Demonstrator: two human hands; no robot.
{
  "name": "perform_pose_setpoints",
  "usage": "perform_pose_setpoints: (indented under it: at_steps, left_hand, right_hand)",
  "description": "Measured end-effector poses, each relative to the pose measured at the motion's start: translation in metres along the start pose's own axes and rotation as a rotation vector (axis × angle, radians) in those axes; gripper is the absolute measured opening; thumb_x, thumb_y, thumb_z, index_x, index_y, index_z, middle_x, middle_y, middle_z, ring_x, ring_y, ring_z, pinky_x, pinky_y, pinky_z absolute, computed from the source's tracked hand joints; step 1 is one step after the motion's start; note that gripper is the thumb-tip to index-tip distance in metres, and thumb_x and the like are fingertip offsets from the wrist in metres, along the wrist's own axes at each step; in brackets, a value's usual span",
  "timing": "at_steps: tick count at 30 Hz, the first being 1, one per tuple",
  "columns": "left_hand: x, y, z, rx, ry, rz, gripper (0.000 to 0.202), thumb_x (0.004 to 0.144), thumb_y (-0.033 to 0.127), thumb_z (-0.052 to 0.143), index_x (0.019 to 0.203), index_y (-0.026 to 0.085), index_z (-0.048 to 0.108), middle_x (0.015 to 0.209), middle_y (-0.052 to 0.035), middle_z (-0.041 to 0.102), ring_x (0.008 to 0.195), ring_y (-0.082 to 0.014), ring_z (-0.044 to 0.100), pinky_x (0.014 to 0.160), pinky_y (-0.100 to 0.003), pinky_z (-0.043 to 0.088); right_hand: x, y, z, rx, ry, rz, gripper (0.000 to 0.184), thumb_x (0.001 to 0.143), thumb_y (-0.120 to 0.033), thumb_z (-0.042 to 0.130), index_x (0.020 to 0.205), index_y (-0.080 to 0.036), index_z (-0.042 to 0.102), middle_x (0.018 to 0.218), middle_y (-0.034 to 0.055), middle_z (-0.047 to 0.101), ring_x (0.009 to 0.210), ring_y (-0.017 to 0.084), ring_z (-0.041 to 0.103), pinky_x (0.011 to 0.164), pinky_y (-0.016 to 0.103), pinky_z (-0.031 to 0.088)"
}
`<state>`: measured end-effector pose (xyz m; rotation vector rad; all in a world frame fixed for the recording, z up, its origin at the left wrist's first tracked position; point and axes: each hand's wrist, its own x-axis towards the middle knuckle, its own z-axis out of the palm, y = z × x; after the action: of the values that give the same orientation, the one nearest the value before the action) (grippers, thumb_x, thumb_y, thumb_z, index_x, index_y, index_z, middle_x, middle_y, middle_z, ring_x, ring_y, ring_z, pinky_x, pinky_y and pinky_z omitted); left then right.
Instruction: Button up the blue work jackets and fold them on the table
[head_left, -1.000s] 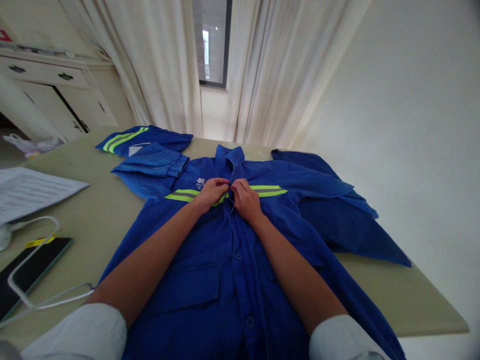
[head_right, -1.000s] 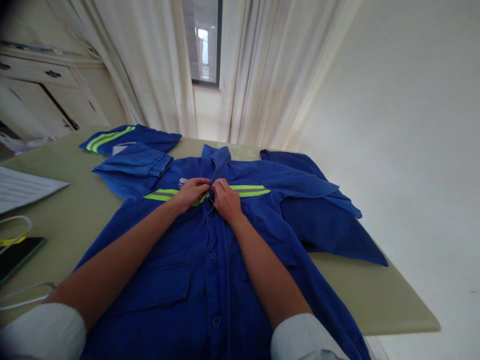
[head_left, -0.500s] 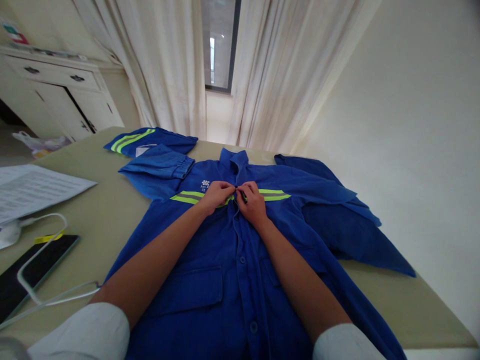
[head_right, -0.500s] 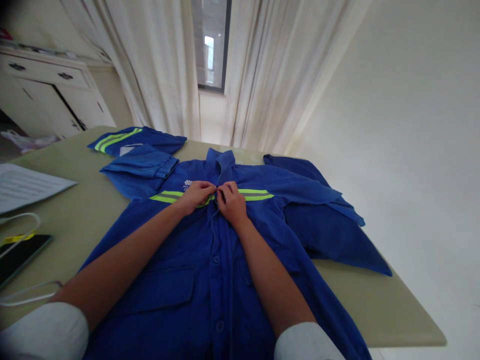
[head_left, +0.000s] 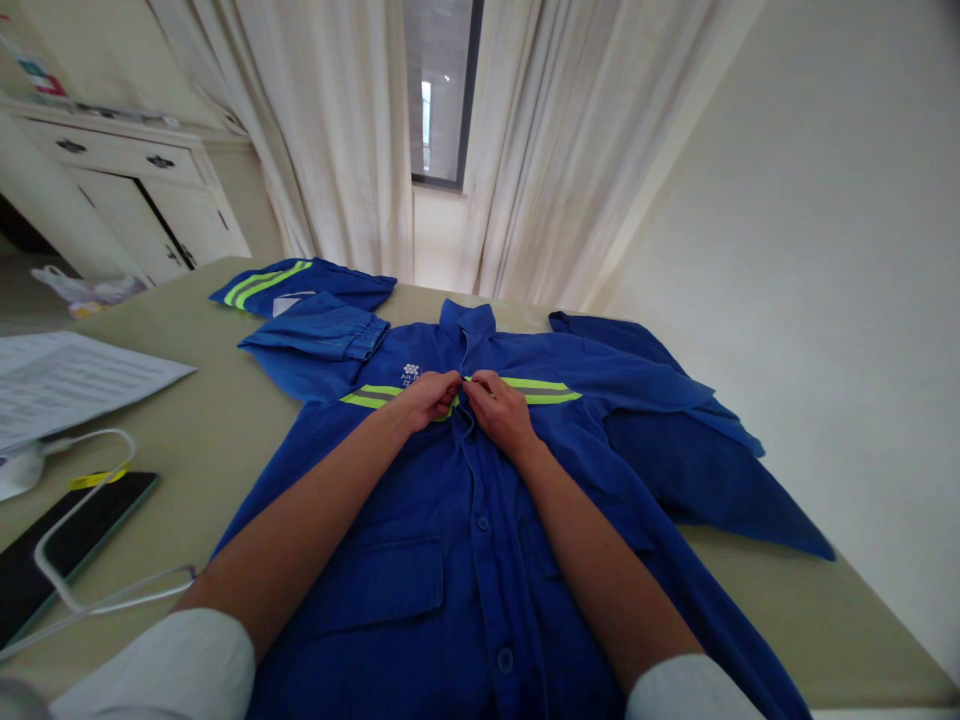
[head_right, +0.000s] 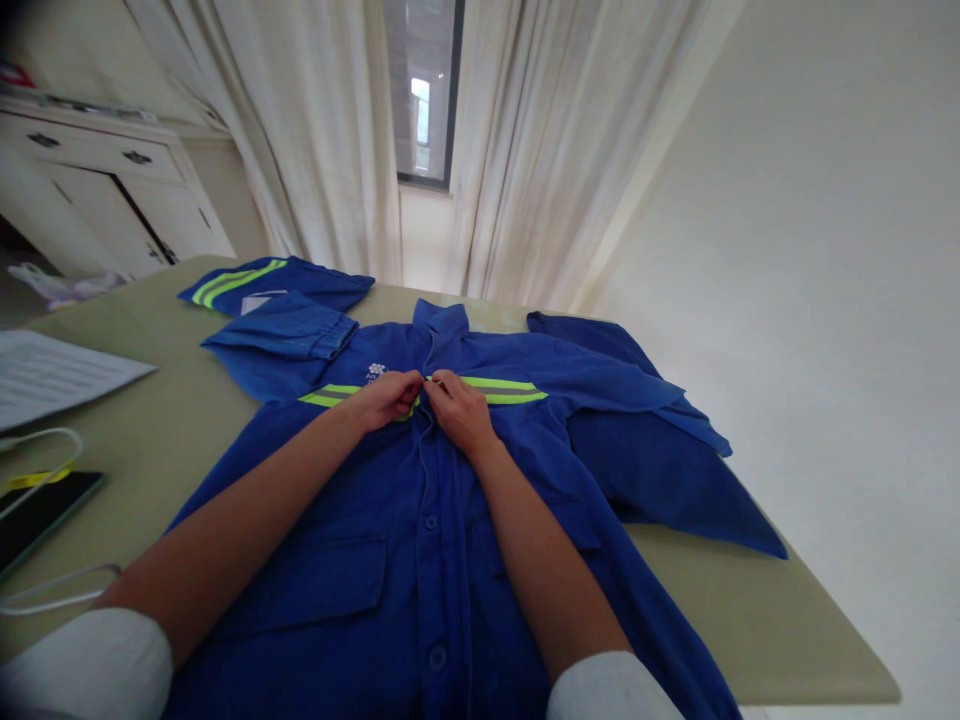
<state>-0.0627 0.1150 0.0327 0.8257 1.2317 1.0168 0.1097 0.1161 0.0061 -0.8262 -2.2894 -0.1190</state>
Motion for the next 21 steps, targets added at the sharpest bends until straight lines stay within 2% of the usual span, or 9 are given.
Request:
perform_pose_setpoints:
  at_steps: [4, 7, 9, 11, 17, 21]
  left_hand:
    - [-0.002, 0.001, 0.0, 0.018, 0.005, -0.026, 0.037, 0.072, 0.033, 0.081, 0.057, 0.019, 0.051, 0.051, 0.0058, 0.043, 0.044, -0.0054, 0.035, 0.041, -0.019, 0.023]
    - [-0.002, -0.001, 0.0, 0.07, 0.011, 0.022, 0.037, 0.07, 0.042, 0.087, 0.065, 0.016, 0.061, 0.055, 0.0035, 0.051, 0.047, -0.007, 0.042, 0.044, -0.02, 0.029]
    - [0.0, -0.004, 0.0, 0.119, 0.023, 0.069, 0.041, 0.068, 0.048, 0.089, 0.067, 0.015, 0.064, 0.053, 0.0036, 0.05, 0.046, -0.0075, 0.041, 0.044, -0.021, 0.028]
    - [0.003, -0.007, -0.001, 0.117, 0.027, 0.081, 0.045, 0.067, 0.05, 0.091, 0.063, 0.016, 0.061, 0.05, 0.0046, 0.047, 0.045, -0.007, 0.039, 0.045, -0.022, 0.026]
    - [0.006, -0.009, -0.004, 0.033, -0.013, 0.01, 0.052, 0.066, 0.051, 0.092, 0.06, 0.019, 0.051, 0.048, 0.0077, 0.04, 0.043, -0.0064, 0.035, 0.046, -0.023, 0.026]
    - [0.008, -0.009, -0.003, 0.013, -0.014, -0.018, 0.052, 0.069, 0.051, 0.09, 0.061, 0.02, 0.049, 0.049, 0.0077, 0.039, 0.042, -0.0068, 0.035, 0.045, -0.022, 0.025]
  right_hand:
    - [-0.002, 0.002, 0.004, 0.111, 0.07, 0.044, 0.021, 0.106, -0.025, 0.055, 0.106, -0.022, 0.075, 0.112, 0.0106, 0.068, 0.096, 0.02, 0.066, 0.086, 0.03, 0.053]
    - [-0.001, 0.003, 0.008, 0.231, 0.153, 0.124, 0.014, 0.101, -0.029, 0.063, 0.099, -0.021, 0.075, 0.102, 0.0085, 0.066, 0.095, 0.02, 0.066, 0.088, 0.031, 0.054]
    - [0.0, 0.003, 0.009, 0.259, 0.172, 0.163, 0.016, 0.102, -0.03, 0.063, 0.096, -0.021, 0.074, 0.099, 0.0077, 0.066, 0.093, 0.02, 0.066, 0.087, 0.032, 0.055]
    - [0.001, 0.002, 0.009, 0.219, 0.137, 0.158, 0.019, 0.105, -0.03, 0.058, 0.098, -0.021, 0.074, 0.102, 0.0086, 0.066, 0.094, 0.02, 0.066, 0.086, 0.031, 0.054]
    - [0.004, -0.004, 0.004, -0.067, 0.003, 0.024, 0.032, 0.112, -0.029, 0.043, 0.108, -0.019, 0.073, 0.11, 0.0139, 0.07, 0.095, 0.024, 0.063, 0.086, 0.038, 0.049]
    - [0.004, -0.003, 0.004, -0.097, -0.019, 0.009, 0.031, 0.112, -0.027, 0.042, 0.106, -0.02, 0.072, 0.112, 0.0139, 0.07, 0.097, 0.025, 0.062, 0.087, 0.039, 0.048]
